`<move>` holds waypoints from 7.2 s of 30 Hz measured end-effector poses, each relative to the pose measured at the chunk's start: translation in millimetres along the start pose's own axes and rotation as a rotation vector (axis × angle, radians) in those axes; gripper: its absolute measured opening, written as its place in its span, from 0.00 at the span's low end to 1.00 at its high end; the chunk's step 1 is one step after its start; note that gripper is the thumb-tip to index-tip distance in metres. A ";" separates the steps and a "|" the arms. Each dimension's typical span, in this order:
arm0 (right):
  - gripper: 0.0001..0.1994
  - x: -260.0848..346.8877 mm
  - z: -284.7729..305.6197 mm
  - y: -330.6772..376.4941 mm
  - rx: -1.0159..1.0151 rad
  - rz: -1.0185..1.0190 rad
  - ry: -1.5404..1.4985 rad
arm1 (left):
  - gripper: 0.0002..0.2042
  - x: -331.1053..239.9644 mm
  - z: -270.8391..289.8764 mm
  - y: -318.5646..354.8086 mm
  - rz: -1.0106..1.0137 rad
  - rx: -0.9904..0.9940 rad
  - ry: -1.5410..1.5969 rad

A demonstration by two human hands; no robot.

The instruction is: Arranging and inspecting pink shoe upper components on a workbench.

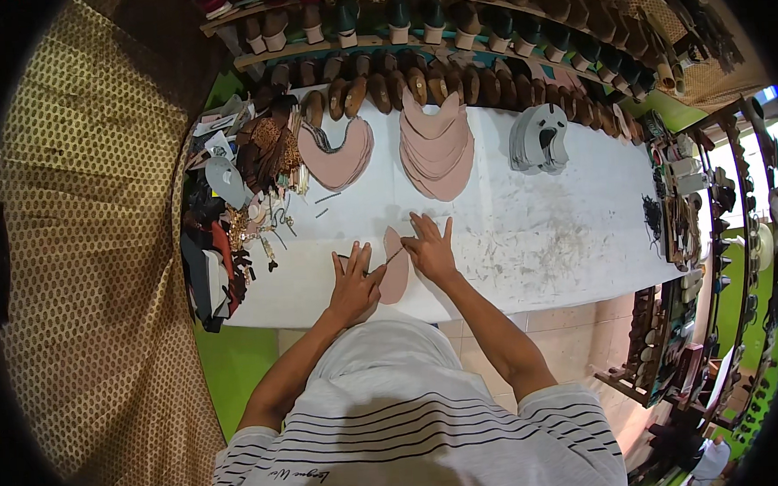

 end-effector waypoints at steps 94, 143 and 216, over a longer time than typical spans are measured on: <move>0.07 19.7 -18.4 -57.6 0.155 0.216 0.144 | 0.31 1.5 -3.4 -17.7 0.074 0.024 0.073; 0.09 -5.2 -22.8 -17.9 -0.174 -0.141 -0.095 | 0.31 0.3 1.0 -50.3 0.127 0.024 0.029; 0.13 15.4 -29.4 13.6 -0.004 -0.492 -0.028 | 0.05 66.6 27.6 17.7 0.554 -0.284 0.428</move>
Point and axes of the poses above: each hand's wrist, its own y-axis away from the middle knuckle, its own z-axis out of the back of the hand, x = y × z, the point moved 6 cm from there along -y, towards the middle knuckle, and after that the axes turned 12 degrees about z, right-handed, at the moved point
